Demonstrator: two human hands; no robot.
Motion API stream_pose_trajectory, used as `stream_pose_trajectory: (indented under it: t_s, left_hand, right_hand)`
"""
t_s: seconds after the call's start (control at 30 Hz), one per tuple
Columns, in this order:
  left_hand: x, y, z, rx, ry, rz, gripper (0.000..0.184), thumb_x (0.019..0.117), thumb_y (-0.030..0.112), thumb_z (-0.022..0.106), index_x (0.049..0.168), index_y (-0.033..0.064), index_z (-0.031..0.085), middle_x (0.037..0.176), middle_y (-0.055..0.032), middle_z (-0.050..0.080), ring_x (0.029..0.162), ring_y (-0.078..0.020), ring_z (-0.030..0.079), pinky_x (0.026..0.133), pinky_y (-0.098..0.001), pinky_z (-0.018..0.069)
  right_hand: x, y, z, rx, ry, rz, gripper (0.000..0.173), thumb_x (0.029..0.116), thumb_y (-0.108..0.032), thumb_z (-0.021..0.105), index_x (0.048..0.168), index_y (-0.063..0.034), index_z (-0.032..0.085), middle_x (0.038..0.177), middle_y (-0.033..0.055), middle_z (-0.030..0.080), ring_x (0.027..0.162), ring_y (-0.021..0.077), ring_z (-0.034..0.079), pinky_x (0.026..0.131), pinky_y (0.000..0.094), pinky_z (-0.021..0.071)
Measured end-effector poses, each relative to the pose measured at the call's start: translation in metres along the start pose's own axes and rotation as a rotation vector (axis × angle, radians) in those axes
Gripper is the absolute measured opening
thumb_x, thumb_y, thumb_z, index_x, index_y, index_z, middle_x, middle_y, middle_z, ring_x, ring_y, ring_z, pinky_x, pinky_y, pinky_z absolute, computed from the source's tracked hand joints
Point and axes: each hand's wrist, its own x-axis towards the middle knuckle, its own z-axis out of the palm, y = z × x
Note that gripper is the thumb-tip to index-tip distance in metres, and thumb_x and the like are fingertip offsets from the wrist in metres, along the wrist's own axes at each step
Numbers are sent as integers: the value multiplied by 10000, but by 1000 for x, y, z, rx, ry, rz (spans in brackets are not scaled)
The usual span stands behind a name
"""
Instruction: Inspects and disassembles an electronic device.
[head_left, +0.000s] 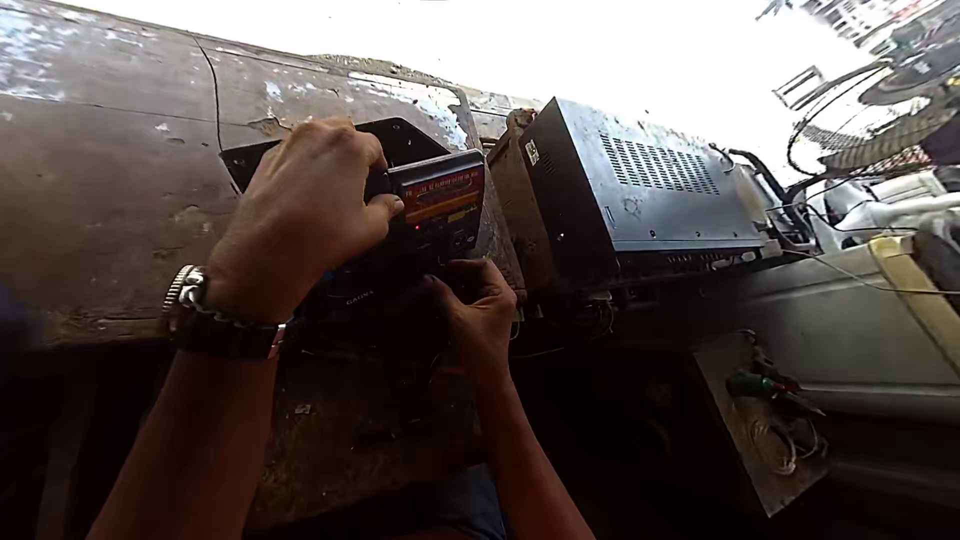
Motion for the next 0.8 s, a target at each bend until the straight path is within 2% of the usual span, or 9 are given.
stream_pose_trajectory:
  t_s: [0.17,0.3,0.47,0.63,0.8]
  left_hand:
    - [-1,2,0,3,26,11,244,908,327,730,1016,108,724,1015,-120,674,996,-340,655,792,-584,520]
    - [-1,1,-1,17,31,28,245,915,363,711,995,131,718,1003,-95,685,995,-320,657,796,-576,514]
    - [-1,-1,-1,27,35,48,258,916,385,708,971,133,703,932,-79,672,890,-288,656,737,-553,506]
    - [-2,-1,1,41,47,48,254,907,396,713,951,147,694,920,-61,649,897,-280,645,736,-544,504]
    - [-3,0,1,38,45,52,244,900,381,726,937,143,686,890,-62,628,884,-283,641,722,-530,508]
  right_hand:
    - [-1,3,4,-45,26,-69,259,838,-98,845,1055,-58,709,940,37,709,775,99,694,664,255,618]
    - [-2,6,4,-61,40,-92,251,846,-104,840,1060,-60,716,940,32,713,771,96,696,662,249,620]
    - [-2,12,8,-28,61,-115,268,841,-100,843,1076,-49,726,996,48,715,816,104,700,691,255,626]
    - [0,13,9,-68,68,-127,263,826,-123,856,1059,-68,748,972,26,727,802,89,703,689,246,625]
    - [1,10,10,-153,69,-163,246,832,-144,847,1048,-70,758,979,23,730,854,79,708,731,242,624]
